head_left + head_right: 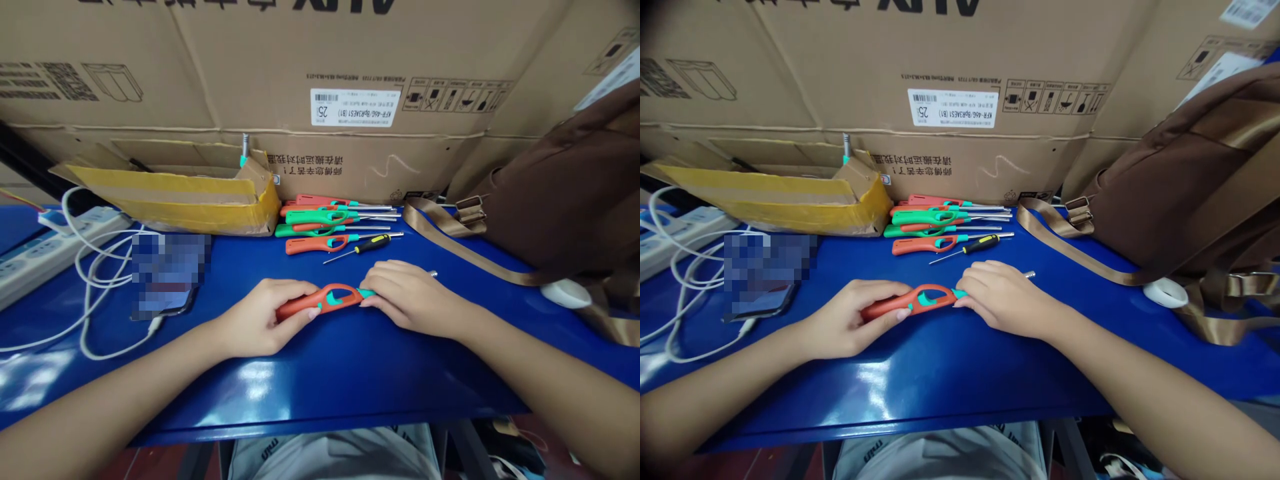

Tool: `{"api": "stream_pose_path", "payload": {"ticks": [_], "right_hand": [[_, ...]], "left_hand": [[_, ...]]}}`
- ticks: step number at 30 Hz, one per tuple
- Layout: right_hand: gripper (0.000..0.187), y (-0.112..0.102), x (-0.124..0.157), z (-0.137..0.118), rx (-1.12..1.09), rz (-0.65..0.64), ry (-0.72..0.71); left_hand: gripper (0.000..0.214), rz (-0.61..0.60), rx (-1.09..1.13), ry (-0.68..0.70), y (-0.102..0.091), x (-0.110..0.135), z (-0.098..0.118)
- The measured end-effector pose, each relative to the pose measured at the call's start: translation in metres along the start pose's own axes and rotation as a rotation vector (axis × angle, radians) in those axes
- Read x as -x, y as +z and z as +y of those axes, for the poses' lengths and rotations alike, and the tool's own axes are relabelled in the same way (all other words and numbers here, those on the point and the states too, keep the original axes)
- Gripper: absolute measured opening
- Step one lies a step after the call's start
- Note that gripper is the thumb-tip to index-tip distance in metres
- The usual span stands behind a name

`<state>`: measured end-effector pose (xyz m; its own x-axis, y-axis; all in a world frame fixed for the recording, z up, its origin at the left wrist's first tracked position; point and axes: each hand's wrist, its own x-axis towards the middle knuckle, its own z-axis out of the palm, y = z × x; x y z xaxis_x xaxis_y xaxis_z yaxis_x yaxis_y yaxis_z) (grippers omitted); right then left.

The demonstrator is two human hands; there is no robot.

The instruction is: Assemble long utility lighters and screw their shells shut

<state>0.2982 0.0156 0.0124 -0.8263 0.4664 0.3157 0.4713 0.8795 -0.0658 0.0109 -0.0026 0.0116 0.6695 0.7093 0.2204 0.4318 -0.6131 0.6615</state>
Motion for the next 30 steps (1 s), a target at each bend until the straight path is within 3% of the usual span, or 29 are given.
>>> {"api": "stream_pose_path", "payload": {"ticks": [4, 7, 10, 14, 16, 18, 23, 27, 30], "right_hand": [[0.031, 0.0, 0.002, -0.001, -0.056, 0.029, -0.006], [0.031, 0.002, 0.003, -0.001, -0.058, 0.04, -0.018], [0.034, 0.004, 0.003, 0.001, -0.041, 0.009, -0.019], [0.033, 0.003, 0.002, 0.002, -0.108, -0.093, 0.013], [0.038, 0.001, 0.0, 0.003, -0.158, -0.131, 0.05], [0.039, -0.001, -0.002, 0.006, -0.172, -0.107, 0.104], [0.026, 0.004, 0.0, 0.032, -0.067, 0.165, 0.295], [0.037, 0.014, 0.008, 0.054, 0.043, 0.099, 0.411], [0.028, 0.017, 0.01, 0.061, 0.044, 0.094, 0.429]], "left_hand": [[0.032, -0.053, 0.302, -0.234, 0.002, -0.003, 0.005], [0.034, -0.056, 0.405, -0.317, 0.004, -0.003, 0.005], [0.031, -0.039, 0.283, -0.228, 0.006, -0.001, 0.003], [0.025, -0.03, -0.073, 0.056, 0.005, 0.002, 0.002], [0.028, -0.071, -0.22, 0.128, 0.004, 0.002, 0.002], [0.029, -0.119, -0.327, 0.138, 0.003, 0.0, 0.002], [0.028, -0.157, -0.415, 0.153, 0.001, -0.002, -0.003], [0.022, -0.131, -0.445, 0.254, 0.0, 0.001, -0.004], [0.025, -0.134, -0.451, 0.3, 0.0, 0.003, -0.001]]}}
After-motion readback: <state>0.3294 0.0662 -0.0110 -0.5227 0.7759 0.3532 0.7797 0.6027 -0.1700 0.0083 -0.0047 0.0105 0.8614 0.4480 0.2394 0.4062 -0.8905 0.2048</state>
